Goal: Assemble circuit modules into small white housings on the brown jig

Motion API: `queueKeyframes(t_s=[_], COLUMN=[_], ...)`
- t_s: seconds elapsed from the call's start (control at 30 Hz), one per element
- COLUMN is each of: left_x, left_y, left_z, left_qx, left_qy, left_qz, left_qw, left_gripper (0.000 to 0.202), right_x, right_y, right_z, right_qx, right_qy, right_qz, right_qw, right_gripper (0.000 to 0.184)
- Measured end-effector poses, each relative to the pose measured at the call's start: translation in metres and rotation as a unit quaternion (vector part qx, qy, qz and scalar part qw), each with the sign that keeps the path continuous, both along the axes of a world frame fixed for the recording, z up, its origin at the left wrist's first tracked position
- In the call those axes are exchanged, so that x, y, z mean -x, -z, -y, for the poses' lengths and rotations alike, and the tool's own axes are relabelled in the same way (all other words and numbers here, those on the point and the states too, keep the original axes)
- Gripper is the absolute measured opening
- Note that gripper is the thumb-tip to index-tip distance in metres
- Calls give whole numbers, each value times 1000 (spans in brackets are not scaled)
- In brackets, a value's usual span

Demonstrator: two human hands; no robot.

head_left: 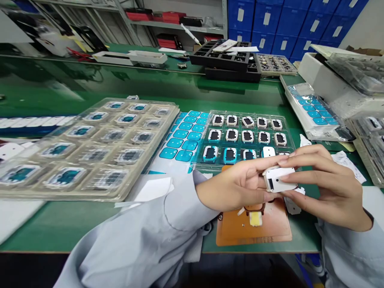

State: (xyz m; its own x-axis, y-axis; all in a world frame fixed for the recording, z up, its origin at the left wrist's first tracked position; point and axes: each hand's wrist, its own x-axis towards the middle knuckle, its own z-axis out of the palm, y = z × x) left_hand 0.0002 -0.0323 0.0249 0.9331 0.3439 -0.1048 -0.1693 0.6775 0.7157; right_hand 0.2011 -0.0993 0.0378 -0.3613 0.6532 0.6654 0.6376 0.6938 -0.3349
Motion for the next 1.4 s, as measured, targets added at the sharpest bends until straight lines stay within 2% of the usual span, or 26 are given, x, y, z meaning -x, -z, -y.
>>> queueKeyframes(t_s=[0.33, 0.6, 0.97, 1.4], left_x=[1, 2, 1, 0], left_y=[4, 4, 2, 2], left_z=[-1, -1, -1, -2], left_qx=[-31, -24, -28, -27], left_qy=[0, -1, 7, 12], left_qz=[-7, 1, -8, -18], left_qw=[999, 1000, 1000, 999], left_gripper=[64, 59, 67, 67], right_x=[-1, -1, -1, 2], right_y=[0, 1, 1, 0], right_z=[0, 1, 2, 3], right_qx=[3, 2, 6, 7], right_qy=[-14, -11, -13, -6], right_qz=[-1, 1, 7, 2], right_qw=[1000, 1000, 1000, 1000], right_gripper=[17, 17, 17, 17])
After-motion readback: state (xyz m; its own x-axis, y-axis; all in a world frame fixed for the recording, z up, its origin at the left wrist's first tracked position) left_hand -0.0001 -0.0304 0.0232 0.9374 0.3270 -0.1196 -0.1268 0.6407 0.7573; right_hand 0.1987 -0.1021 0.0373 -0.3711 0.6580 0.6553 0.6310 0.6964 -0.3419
